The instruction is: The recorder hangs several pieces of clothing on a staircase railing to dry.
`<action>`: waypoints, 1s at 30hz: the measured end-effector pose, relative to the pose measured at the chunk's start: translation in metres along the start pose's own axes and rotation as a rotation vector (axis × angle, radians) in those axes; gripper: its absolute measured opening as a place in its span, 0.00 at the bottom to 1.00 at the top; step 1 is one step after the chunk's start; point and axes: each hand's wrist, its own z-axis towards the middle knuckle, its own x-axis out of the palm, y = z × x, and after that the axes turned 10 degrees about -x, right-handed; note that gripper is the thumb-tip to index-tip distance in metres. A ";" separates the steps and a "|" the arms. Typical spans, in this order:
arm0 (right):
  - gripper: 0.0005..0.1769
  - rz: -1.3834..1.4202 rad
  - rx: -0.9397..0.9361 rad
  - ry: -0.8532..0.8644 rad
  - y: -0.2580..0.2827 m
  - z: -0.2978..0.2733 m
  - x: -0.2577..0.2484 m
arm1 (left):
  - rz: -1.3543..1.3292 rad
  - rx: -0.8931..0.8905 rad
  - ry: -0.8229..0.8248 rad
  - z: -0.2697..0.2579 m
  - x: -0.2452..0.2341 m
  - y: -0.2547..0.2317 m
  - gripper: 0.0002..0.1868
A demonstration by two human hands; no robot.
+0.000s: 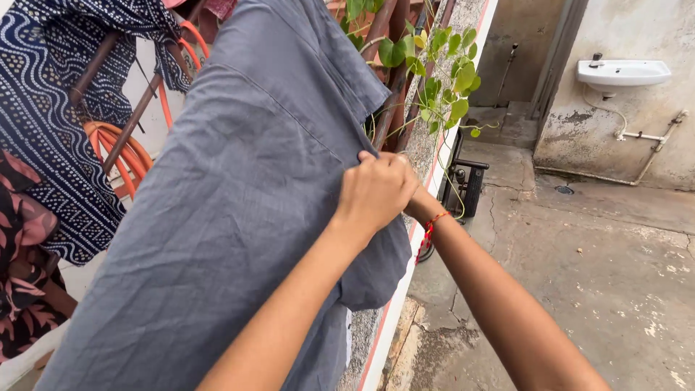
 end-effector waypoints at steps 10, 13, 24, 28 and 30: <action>0.22 -0.568 -0.021 -0.006 0.013 -0.019 0.010 | 0.278 -0.557 0.337 -0.087 0.043 -0.006 0.34; 0.25 -0.509 0.001 0.012 0.000 -0.030 -0.008 | 0.312 -0.642 0.250 -0.100 0.056 0.010 0.27; 0.13 -0.872 -0.199 0.000 -0.031 -0.076 -0.032 | 0.271 -0.782 0.165 -0.106 0.068 0.035 0.10; 0.10 -1.194 -0.826 -0.118 -0.002 -0.095 -0.007 | 0.301 -0.811 0.205 -0.100 0.073 0.041 0.11; 0.10 -0.981 -1.028 0.252 -0.009 -0.103 -0.011 | 0.329 -0.791 0.245 -0.099 0.073 0.043 0.11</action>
